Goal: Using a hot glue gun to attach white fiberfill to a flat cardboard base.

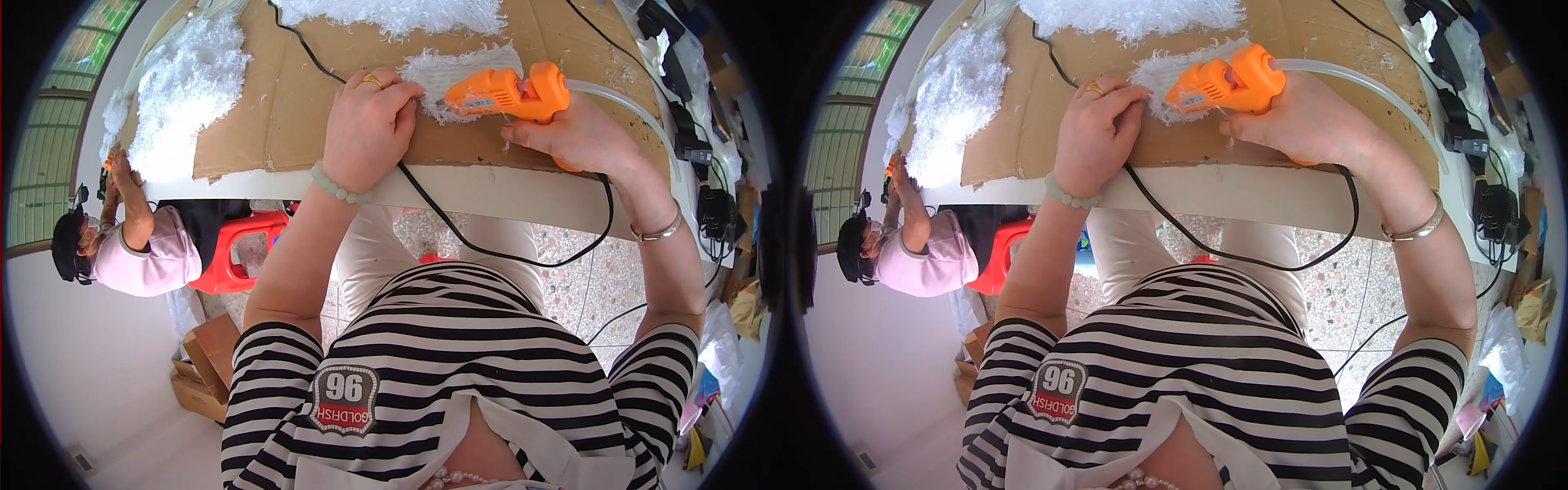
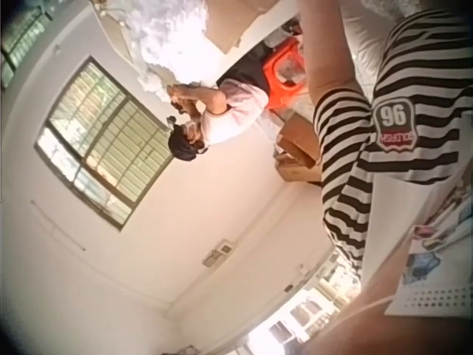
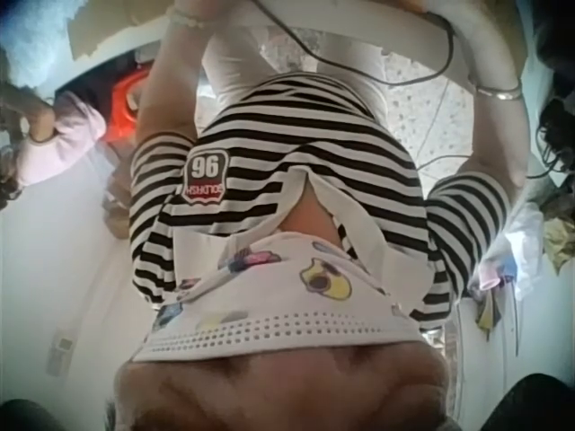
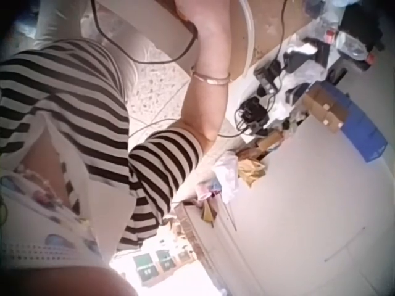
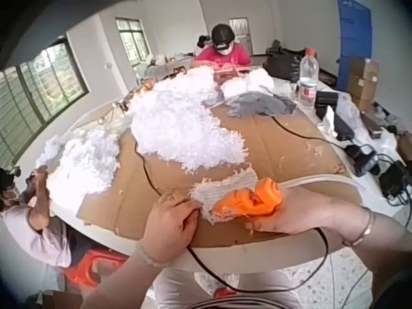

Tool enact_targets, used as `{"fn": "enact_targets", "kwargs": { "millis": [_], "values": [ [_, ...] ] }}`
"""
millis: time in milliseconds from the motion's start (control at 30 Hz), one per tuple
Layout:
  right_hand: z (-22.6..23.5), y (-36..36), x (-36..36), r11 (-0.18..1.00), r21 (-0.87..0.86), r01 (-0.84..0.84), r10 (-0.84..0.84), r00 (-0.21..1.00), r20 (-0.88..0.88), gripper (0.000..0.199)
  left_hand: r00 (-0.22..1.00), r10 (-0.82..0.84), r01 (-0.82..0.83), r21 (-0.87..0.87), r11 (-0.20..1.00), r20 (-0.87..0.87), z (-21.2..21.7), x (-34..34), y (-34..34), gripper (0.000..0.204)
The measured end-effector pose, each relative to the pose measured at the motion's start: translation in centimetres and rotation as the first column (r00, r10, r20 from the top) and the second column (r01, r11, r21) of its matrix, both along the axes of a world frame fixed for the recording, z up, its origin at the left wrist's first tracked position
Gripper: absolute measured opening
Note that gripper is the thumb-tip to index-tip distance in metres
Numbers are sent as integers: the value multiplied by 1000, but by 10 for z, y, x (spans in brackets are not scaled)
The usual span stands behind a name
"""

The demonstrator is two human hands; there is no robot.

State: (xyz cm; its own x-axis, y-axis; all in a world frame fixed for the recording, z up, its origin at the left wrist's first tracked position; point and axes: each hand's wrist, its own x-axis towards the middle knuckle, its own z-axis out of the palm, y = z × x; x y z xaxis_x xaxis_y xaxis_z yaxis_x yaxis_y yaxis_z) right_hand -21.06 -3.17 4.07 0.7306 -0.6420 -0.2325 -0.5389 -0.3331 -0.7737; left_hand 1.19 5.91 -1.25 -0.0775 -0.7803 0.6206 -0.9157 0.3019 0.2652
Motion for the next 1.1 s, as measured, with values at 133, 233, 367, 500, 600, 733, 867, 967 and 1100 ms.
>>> {"fn": "enact_targets", "kwargs": {
  "millis": [133,233,367,500,600,733,867,967,1100],
  "values": [
    [3,1,-1,1000,-13,13,-14,999,-32,29,1000,-5,4,-13,1000,-16,0,1,0,10],
    [-6,-2,-3,999,42,6,-9,997,72,29,1000,-8,8,1,1000,-3,3,1,1,11],
    [1,0,-5,996,83,26,-32,997,76,28,992,62,-61,12,998,-111,7,0,5,6],
    [-2,-2,-13,994,102,47,-62,986,152,27,987,106,-121,-131,984,-118,18,3,5,9],
    [-2,-1,-13,994,96,51,-65,986,151,27,995,92,-96,-263,960,-30,42,0,4,12],
    [-2,1,-11,997,70,34,-45,987,153,26,989,-69,13,-396,918,-129,71,-28,-13,11],
    [1,5,-8,994,105,23,-39,987,155,24,913,-352,330,-135,934,-204,87,-55,-35,12],
    [-1,6,-2,987,158,2,-31,983,179,23,900,-418,422,1,907,-121,94,-72,-55,17],
    [2,8,-2,978,209,2,-60,961,271,21,927,-371,310,672,673,-56,154,-87,-57,34]
  ]
}}
